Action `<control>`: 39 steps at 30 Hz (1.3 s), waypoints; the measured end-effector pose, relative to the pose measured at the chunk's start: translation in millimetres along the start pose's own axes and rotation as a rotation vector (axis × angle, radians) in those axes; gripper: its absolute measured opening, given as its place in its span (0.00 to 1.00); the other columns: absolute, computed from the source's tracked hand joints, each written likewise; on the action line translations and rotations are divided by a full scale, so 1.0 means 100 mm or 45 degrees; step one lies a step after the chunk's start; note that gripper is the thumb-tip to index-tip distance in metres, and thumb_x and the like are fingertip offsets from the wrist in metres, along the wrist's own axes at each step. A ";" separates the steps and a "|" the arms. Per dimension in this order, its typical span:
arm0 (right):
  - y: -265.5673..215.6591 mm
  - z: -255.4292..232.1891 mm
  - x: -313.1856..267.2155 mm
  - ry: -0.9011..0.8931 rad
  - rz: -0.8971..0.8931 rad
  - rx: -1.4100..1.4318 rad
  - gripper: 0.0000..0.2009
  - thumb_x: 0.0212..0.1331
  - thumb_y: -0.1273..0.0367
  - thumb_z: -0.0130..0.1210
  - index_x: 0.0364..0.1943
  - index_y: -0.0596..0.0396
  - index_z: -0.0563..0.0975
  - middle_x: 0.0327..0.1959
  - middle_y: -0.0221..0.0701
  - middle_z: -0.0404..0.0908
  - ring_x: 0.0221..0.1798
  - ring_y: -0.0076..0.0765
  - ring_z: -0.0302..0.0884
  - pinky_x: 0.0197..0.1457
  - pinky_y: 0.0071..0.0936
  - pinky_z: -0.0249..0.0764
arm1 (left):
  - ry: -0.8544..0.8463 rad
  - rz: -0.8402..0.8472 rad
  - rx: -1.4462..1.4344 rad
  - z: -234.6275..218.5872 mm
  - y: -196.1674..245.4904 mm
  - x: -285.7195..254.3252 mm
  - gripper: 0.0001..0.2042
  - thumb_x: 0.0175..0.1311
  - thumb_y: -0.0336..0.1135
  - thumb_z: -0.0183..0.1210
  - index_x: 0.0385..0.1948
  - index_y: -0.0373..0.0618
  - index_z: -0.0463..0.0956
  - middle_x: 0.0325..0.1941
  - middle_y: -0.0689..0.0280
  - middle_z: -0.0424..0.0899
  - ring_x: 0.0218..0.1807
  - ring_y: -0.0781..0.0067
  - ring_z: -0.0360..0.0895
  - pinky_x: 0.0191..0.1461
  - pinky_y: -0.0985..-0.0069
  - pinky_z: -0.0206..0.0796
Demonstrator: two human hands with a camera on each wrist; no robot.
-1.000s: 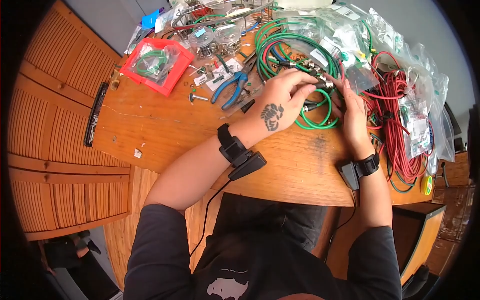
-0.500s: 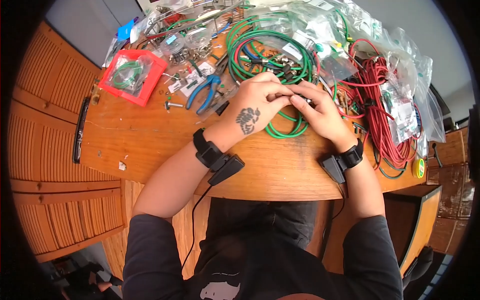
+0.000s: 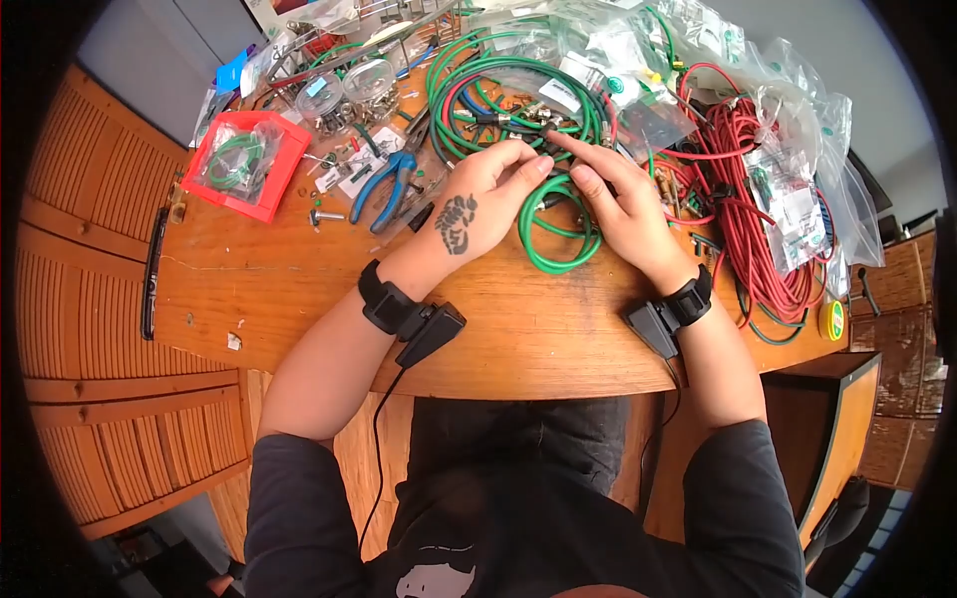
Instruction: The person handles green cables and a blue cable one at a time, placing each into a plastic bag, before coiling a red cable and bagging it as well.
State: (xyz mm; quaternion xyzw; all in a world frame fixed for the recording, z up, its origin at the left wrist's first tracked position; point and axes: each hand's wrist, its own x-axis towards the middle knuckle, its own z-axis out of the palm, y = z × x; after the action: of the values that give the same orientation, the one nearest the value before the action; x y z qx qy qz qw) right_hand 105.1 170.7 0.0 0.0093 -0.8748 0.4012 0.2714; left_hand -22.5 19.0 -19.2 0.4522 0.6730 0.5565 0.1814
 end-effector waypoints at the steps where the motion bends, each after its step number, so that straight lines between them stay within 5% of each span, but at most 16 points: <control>1: -0.02 -0.03 0.01 -0.009 0.030 -0.041 0.14 0.67 0.68 0.54 0.54 0.52 0.79 0.39 0.38 0.83 0.43 0.39 0.81 0.49 0.33 0.74 | -0.028 -0.054 -0.223 0.00 -0.01 0.01 0.12 0.73 0.40 0.53 0.41 0.40 0.76 0.31 0.70 0.80 0.29 0.83 0.75 0.33 0.83 0.66; 5: -0.03 -0.06 0.03 0.157 0.006 -0.193 0.09 0.65 0.68 0.56 0.43 0.54 0.83 0.37 0.37 0.85 0.42 0.39 0.82 0.49 0.31 0.74 | -0.048 -0.231 -0.570 -0.02 0.04 0.00 0.12 0.74 0.40 0.52 0.42 0.40 0.74 0.35 0.64 0.83 0.32 0.77 0.80 0.35 0.81 0.71; 10: 0.06 0.01 0.00 0.278 0.161 -0.079 0.10 0.67 0.65 0.56 0.43 0.56 0.83 0.33 0.35 0.86 0.36 0.30 0.83 0.40 0.26 0.76 | 0.148 -0.318 -0.786 -0.05 0.10 0.02 0.11 0.74 0.37 0.50 0.42 0.37 0.71 0.40 0.59 0.83 0.36 0.67 0.84 0.38 0.73 0.79; 12: 0.00 0.01 0.00 0.159 0.536 0.226 0.12 0.68 0.63 0.55 0.43 0.57 0.83 0.31 0.32 0.86 0.35 0.21 0.82 0.36 0.21 0.76 | 0.168 -0.271 -0.801 -0.02 0.08 0.02 0.10 0.74 0.37 0.50 0.42 0.37 0.70 0.41 0.58 0.83 0.36 0.66 0.84 0.38 0.73 0.80; 23: 0.04 -0.01 -0.02 -0.187 0.631 0.655 0.15 0.70 0.63 0.53 0.52 0.58 0.79 0.30 0.25 0.82 0.33 0.15 0.77 0.34 0.15 0.73 | 0.238 -0.166 -0.772 -0.01 0.13 0.00 0.09 0.72 0.33 0.55 0.38 0.33 0.73 0.38 0.57 0.83 0.32 0.70 0.84 0.35 0.78 0.78; 25: 0.09 0.01 -0.01 -0.056 0.514 0.723 0.15 0.70 0.63 0.53 0.54 0.57 0.79 0.30 0.24 0.82 0.33 0.15 0.76 0.36 0.16 0.73 | 0.285 0.084 -0.423 -0.02 0.12 0.01 0.08 0.68 0.32 0.58 0.39 0.35 0.76 0.38 0.62 0.84 0.32 0.77 0.81 0.33 0.79 0.74; 29: 0.07 -0.07 0.01 -0.169 0.550 0.525 0.13 0.69 0.65 0.54 0.51 0.57 0.80 0.34 0.24 0.83 0.37 0.18 0.77 0.44 0.19 0.74 | 0.235 -0.016 0.129 -0.11 0.25 -0.05 0.07 0.63 0.29 0.61 0.40 0.38 0.79 0.35 0.65 0.84 0.30 0.78 0.78 0.35 0.78 0.71; 31: 0.04 -0.05 0.00 -0.141 0.472 0.516 0.13 0.69 0.65 0.54 0.50 0.58 0.81 0.35 0.26 0.84 0.39 0.20 0.78 0.46 0.21 0.74 | 0.117 0.152 0.344 -0.11 0.28 -0.05 0.11 0.61 0.27 0.62 0.46 0.41 0.80 0.34 0.68 0.81 0.33 0.81 0.77 0.34 0.80 0.69; 35: 0.10 0.01 -0.01 -0.022 0.154 0.286 0.11 0.68 0.67 0.55 0.46 0.59 0.82 0.38 0.33 0.84 0.44 0.28 0.79 0.52 0.27 0.73 | 0.074 0.583 0.727 -0.16 0.24 -0.04 0.14 0.58 0.25 0.60 0.48 0.40 0.79 0.34 0.61 0.77 0.31 0.66 0.77 0.33 0.74 0.69; 39: 0.04 0.02 -0.01 0.007 0.002 0.099 0.10 0.67 0.69 0.55 0.44 0.59 0.82 0.37 0.34 0.84 0.38 0.27 0.80 0.44 0.25 0.75 | -0.013 0.308 0.672 -0.11 0.40 -0.14 0.19 0.54 0.26 0.60 0.50 0.38 0.78 0.37 0.58 0.77 0.32 0.61 0.77 0.36 0.70 0.70</control>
State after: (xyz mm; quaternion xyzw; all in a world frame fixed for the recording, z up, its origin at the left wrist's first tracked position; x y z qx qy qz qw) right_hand 104.1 172.2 -4.4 0.0181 -0.8577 0.4352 0.2731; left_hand -7.5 0.4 16.9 0.5634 0.7348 0.3776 -0.0068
